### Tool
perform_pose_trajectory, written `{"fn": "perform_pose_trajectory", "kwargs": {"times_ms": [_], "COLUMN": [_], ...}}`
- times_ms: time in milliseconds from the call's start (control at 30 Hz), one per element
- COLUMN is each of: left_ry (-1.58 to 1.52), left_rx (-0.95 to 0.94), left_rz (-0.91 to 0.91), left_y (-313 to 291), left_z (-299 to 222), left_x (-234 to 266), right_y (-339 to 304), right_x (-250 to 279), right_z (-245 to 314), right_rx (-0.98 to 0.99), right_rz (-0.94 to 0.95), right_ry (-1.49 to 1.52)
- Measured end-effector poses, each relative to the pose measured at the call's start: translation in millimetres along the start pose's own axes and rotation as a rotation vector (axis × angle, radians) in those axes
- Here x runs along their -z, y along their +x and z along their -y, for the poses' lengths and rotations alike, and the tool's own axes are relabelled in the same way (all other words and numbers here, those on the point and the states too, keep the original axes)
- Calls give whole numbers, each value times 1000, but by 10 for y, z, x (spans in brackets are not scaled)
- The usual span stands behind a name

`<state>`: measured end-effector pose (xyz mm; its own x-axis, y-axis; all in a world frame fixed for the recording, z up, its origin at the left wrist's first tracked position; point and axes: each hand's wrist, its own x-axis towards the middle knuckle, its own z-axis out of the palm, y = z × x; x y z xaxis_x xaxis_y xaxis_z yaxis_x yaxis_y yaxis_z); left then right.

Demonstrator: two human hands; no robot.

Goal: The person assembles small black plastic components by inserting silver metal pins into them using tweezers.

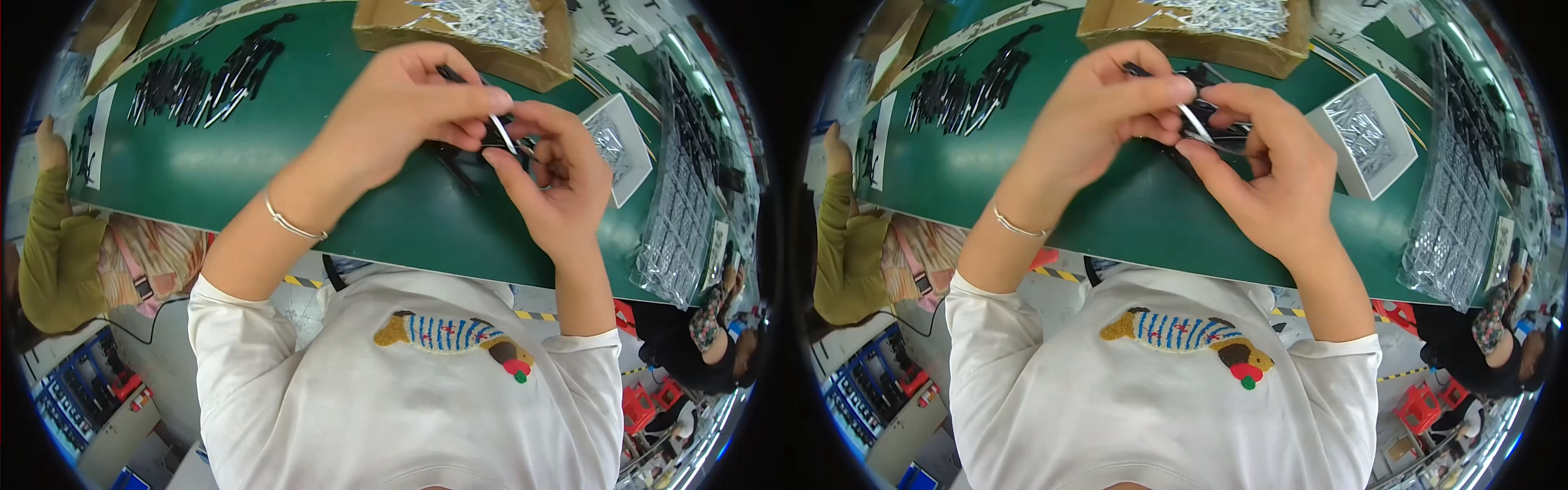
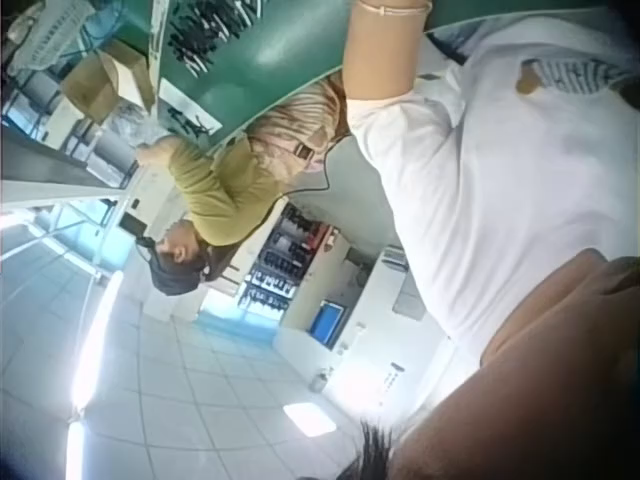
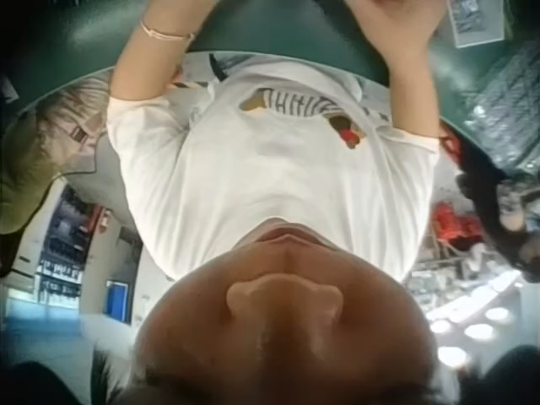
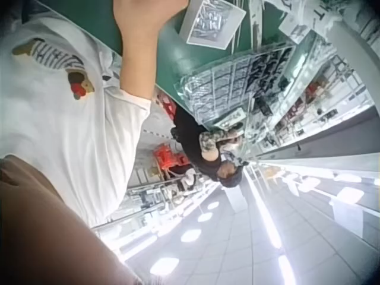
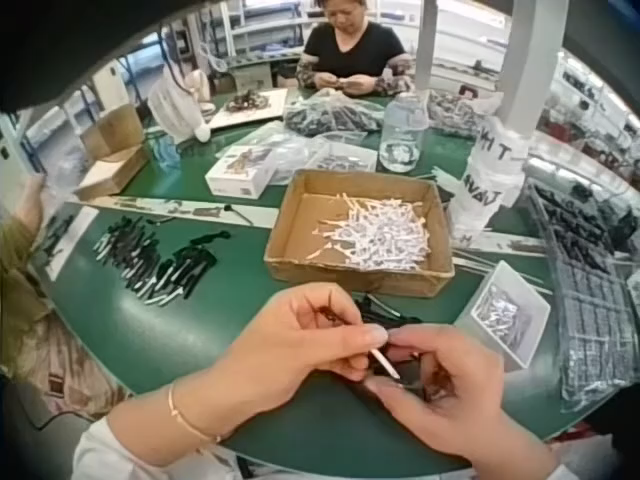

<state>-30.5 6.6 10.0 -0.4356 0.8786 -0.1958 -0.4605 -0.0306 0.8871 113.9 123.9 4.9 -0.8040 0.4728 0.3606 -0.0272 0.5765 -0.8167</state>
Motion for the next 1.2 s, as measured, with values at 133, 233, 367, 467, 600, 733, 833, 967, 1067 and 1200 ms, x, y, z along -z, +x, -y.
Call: {"fn": "perform_pose_trajectory", "kwargs": {"times_ms": [133, 233, 367, 467, 600, 733, 833, 967, 1067, 1200], "left_ry": [-9, 12, 260, 700, 861, 753, 663, 746, 788, 752], "left_rx": [-76, -213, -454, -665, -793, -667, -607, -756, -826, -779], "left_rz": [45, 0, -92, -99, -51, -104, -131, -175, -161, -160], "left_y": [7, -17, -85, -114, -107, -129, -132, -114, -108, -136], "left_z": [112, 165, 200, 185, 209, 220, 211, 235, 249, 225], "left_x": [-176, -148, -154, -157, -126, -141, -128, -148, -132, -149], "right_y": [6, 26, 113, 144, 162, 189, 184, 199, 181, 214], "right_x": [71, 128, 172, 185, 133, 153, 136, 104, 84, 106], "right_z": [-112, -101, -61, -19, -51, -83, -102, -89, -65, -138], "right_rx": [-32, -31, 150, 122, 182, 389, 526, 395, 265, 518], "right_rz": [-94, -132, -78, -49, -45, 6, -5, -82, 16, -37], "right_ry": [97, 113, -4, -20, -60, -199, -243, -91, -51, -189]}}
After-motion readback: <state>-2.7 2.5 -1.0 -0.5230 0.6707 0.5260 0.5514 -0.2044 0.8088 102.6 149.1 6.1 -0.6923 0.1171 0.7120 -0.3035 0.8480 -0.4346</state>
